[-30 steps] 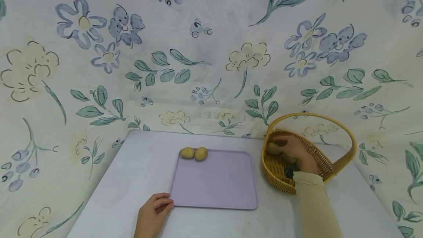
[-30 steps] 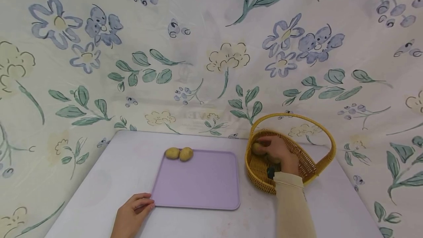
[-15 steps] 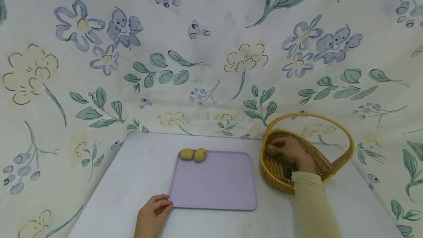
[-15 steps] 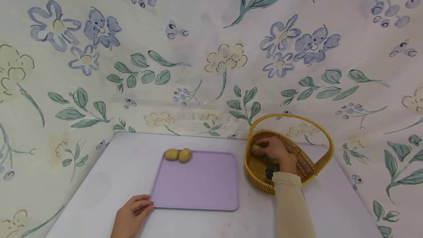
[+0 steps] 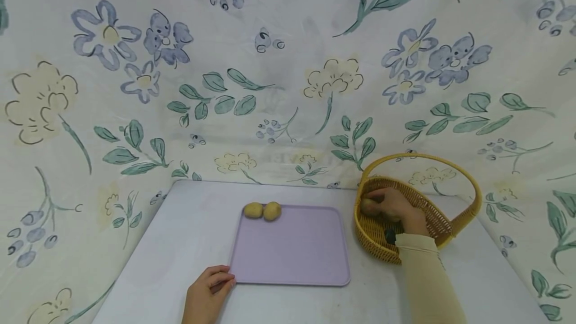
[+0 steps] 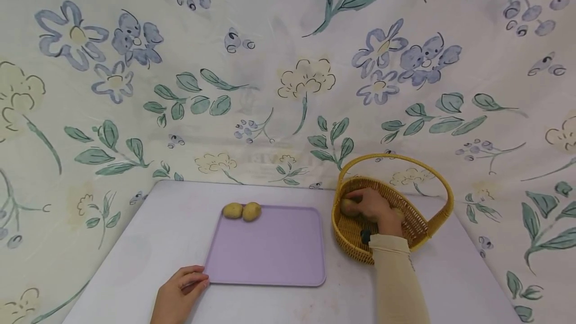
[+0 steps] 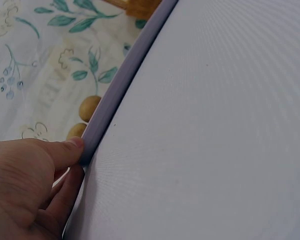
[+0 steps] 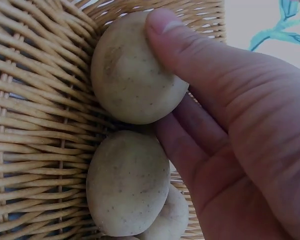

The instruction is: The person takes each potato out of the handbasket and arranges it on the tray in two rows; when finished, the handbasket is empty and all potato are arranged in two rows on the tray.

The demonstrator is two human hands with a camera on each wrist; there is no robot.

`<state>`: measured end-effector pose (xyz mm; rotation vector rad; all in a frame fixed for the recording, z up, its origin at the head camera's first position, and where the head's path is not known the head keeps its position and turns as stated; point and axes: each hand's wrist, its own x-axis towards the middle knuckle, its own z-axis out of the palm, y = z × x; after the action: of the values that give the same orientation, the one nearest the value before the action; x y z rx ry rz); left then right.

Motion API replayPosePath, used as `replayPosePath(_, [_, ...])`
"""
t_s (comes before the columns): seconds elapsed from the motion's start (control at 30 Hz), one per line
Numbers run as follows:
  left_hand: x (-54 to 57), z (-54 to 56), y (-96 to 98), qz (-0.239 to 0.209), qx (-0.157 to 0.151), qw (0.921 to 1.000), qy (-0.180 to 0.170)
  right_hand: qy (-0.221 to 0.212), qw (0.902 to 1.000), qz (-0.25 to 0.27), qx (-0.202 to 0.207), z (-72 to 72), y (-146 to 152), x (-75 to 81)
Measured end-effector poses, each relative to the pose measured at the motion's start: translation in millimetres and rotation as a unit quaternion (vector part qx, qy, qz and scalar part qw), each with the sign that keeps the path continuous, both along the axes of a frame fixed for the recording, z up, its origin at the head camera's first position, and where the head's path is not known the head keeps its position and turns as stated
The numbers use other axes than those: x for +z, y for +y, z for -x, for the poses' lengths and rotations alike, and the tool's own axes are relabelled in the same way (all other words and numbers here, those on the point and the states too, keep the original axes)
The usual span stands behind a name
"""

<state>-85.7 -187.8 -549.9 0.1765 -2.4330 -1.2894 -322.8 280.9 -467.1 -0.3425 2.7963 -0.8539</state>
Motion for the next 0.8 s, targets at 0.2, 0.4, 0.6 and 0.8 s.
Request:
replayPosePath(0.2, [0.6, -0.7, 1.7, -0.003, -0.005, 0.9999, 0.009, 0.01, 0.9997, -0.008, 0.02, 1.3, 3.0, -0.1])
replayPosePath(0.4, [0.3, -0.3, 1.0, -0.009, -0.007, 0.9998, 0.015, 0.013, 0.9995, -0.001, 0.029, -2.0, 3.6, 4.6])
replayPosePath(0.6, [0.9, 0.2, 1.3, -0.011, -0.012, 0.9997, 0.015, -0.024, 0.999, 0.035, -0.016, -8.1, 4.7, 10.4])
replayPosePath(0.8, [-0.8, 0.9, -0.1, -0.01, -0.003, 0.9999, 0.009, 0.001, 0.9996, 0.026, -0.011, -13.2, 8.0, 21.3])
